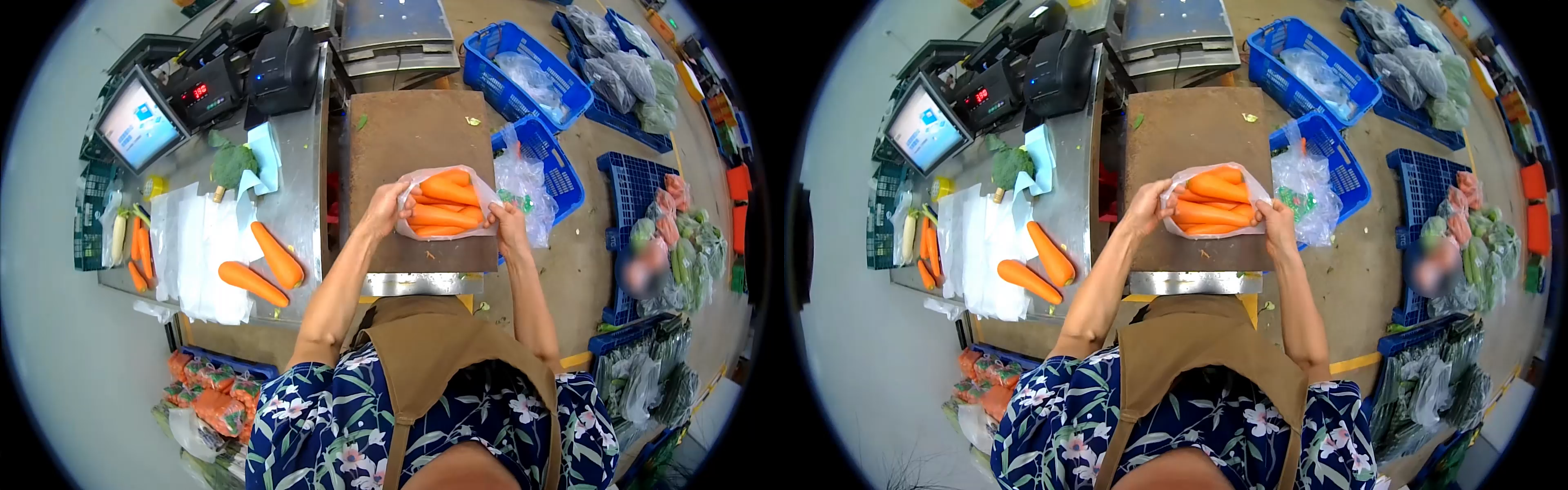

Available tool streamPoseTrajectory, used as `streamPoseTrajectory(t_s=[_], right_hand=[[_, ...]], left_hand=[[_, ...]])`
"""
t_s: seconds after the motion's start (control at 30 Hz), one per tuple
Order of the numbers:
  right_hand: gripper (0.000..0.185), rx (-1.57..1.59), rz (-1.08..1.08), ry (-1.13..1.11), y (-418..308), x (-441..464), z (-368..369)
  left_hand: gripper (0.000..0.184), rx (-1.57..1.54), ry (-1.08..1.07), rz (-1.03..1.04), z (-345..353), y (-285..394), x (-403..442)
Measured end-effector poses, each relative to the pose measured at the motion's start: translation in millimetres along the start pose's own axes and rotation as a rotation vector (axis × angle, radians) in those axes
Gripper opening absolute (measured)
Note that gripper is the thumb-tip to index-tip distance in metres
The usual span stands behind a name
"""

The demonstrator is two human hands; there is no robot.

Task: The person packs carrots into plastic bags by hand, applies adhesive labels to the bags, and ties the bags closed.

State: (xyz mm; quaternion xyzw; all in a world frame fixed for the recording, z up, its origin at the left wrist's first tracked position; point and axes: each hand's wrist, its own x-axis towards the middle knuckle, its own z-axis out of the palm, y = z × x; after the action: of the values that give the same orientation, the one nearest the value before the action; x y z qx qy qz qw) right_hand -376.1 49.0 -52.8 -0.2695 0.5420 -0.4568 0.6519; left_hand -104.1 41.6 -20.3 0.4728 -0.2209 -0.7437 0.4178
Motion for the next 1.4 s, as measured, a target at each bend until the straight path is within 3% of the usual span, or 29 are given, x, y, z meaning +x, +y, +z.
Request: streamPoseTrajectory(t_s=[0.23,0.33,0.43,0.47,0.53,0.57,0.63,0.7,0.77,0.83,0.87,0.9,0.97,1.0,1.03,1.2,1.27,1.4], right_hand=[[0.01,-0.105,-0.091,0.049,8.6,7.3,7.7],[0.013,-0.173,-0.17,0.092,9.7,8.8,8.1],[0.028,-0.418,-0.312,0.247,17.8,1.3,-3.1],[0.022,-0.406,-0.421,0.312,20.8,-9.5,-3.8],[0.024,-0.362,-0.407,0.401,51.0,-31.8,-25.7],[0.021,-0.405,-0.354,0.464,66.0,-57.6,-34.0],[0.017,-0.38,-0.325,0.541,114.5,-123.8,-62.0],[0.017,-0.476,-0.13,0.757,181.6,-191.0,-78.1],[0.017,-0.471,-0.019,1.008,241.0,-269.8,-89.4],[0.017,-0.455,0.146,1.209,293.2,-345.0,-97.7],[0.017,-0.435,0.225,1.303,318.5,-382.2,-100.6],[0.016,-0.378,0.266,1.385,337.0,-412.9,-101.0],[0.015,-0.286,0.285,1.616,372.3,-477.8,-99.7],[0.014,-0.217,0.346,1.716,391.6,-506.6,-101.8],[0.014,-0.192,0.319,1.858,424.1,-531.3,-109.2],[0.014,0.151,0.577,2.254,573.1,-651.8,-135.3],[0.012,0.115,0.584,2.364,640.9,-697.0,-164.4],[0.008,0.084,0.505,2.48,756.8,-759.8,-232.1]], left_hand=[[0.033,0.087,0.034,0.104,3.3,-8.1,9.2],[0.034,0.247,0.074,0.174,2.2,-13.0,15.4],[0.036,0.572,0.276,0.249,7.9,-16.1,10.4],[0.035,0.906,0.345,0.507,4.1,-17.5,10.6],[0.031,1.249,0.491,0.667,9.2,-8.7,-0.5],[0.03,1.266,0.49,0.873,14.8,-4.9,-6.6],[0.025,1.093,0.408,0.929,42.1,-7.2,-12.2],[0.029,1.147,0.291,0.966,61.5,-22.2,-9.6],[0.03,1.062,0.01,0.924,85.5,-58.0,-9.8],[0.032,1.234,-0.25,0.796,127.6,-87.5,-45.0],[0.031,1.244,-0.281,0.693,135.9,-115.2,-47.1],[0.029,1.327,-0.558,0.881,144.6,-127.9,-49.2],[0.026,1.234,-0.665,0.507,157.1,-185.2,-63.6],[0.022,1.208,-0.825,0.482,172.6,-213.8,-83.9],[0.02,1.072,-0.91,0.299,188.9,-245.7,-117.8],[0.017,1.285,-1.394,0.107,207.8,-390.6,-224.3],[0.016,1.469,-1.559,0.033,202.3,-444.3,-270.2],[0.015,1.721,-1.504,-0.38,153.0,-536.5,-327.8]])
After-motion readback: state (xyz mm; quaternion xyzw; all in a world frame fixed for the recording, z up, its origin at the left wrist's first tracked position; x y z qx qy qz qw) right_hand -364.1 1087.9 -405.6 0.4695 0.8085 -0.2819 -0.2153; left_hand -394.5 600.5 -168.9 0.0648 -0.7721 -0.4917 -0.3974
